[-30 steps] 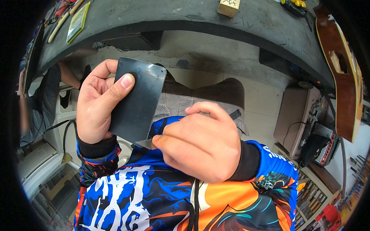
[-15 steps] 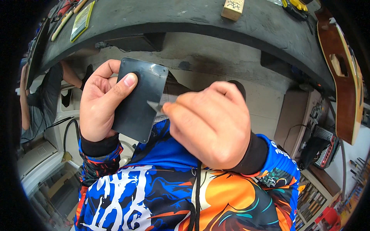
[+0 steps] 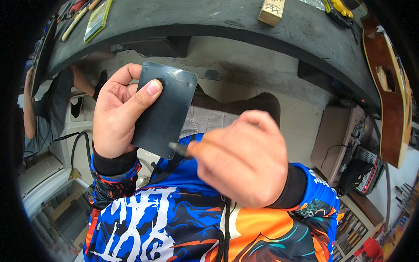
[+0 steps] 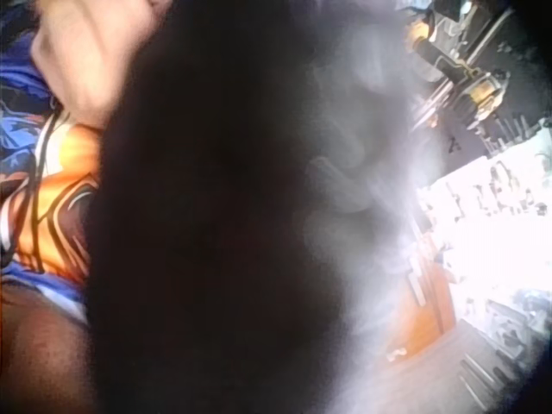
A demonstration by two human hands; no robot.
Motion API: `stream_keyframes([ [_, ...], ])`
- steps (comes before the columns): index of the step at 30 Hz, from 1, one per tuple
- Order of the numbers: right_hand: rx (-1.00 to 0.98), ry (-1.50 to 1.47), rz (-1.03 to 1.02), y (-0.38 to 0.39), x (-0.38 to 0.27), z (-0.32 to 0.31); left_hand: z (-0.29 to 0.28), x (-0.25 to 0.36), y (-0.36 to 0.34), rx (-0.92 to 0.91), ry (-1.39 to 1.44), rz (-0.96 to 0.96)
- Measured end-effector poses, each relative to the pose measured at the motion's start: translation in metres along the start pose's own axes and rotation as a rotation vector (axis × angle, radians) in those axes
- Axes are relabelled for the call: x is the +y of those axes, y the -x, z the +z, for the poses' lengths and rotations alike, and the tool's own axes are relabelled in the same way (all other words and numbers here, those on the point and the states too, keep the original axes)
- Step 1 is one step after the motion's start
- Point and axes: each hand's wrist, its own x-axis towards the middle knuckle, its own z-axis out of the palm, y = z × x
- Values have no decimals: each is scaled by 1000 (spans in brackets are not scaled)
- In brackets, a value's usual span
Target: The person uses a power drill to fasten screws into a small black rectangular plate. They then use a small metal file to smooth the edges of the plate. Another person is seen in the background working on a guitar.
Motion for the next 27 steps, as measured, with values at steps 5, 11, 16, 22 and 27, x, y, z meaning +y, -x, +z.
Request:
stream_keyframes([
  [5, 12, 73, -8, -14, 11, -1, 2, 3, 5, 16, -58, 47],
  [11, -33, 91, -57, -7, 9, 1, 7, 8, 9, 11, -90, 64],
  [16, -43, 87, -78, 1, 1, 4, 8, 6, 10, 17, -107, 82],
  [22, -85, 50, -59, 4, -9, 1, 8, 7, 9, 4, -120, 65],
  [27, -71, 72, -38, -6, -3, -5, 10, 8, 10, 23, -123, 85],
])
